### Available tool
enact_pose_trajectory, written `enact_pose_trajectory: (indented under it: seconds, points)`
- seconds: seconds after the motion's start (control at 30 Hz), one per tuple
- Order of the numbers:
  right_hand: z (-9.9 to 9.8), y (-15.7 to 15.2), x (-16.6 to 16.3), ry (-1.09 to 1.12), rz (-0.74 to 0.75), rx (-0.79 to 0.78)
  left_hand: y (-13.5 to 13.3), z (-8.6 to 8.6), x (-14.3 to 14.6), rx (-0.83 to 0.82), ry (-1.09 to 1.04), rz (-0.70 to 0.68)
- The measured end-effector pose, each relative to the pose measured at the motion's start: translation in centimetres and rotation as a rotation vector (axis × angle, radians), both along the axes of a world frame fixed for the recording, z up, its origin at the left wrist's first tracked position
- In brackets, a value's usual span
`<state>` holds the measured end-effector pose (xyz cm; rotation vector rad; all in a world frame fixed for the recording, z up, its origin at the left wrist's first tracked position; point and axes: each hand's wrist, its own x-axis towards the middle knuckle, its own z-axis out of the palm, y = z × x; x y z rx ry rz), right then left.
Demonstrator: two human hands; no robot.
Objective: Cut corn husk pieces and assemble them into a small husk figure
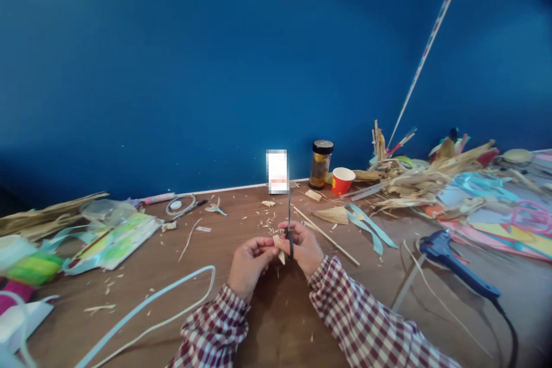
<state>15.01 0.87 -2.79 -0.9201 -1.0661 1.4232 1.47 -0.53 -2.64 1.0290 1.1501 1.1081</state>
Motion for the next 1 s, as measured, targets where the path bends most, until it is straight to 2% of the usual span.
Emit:
enact_pose_trajectory:
  seconds: [0.3,0.6,1.0]
  points:
    - [-0.43,0.02,-0.05,0.044,-0.008,-0.016,-0.02,-0.01,0.15,0.003,-0.082,-0.033]
    - [-0.16,-0.01,0.25,0.013,0.047,-0.029,0.20,0.27,-0.26,0.054,-0.045,-0.054]
    - [0.18,-0.02,0.71,-0.210,0.045,0.102,0.02,0.42,-0.13,0.076,0.051,-0.066]
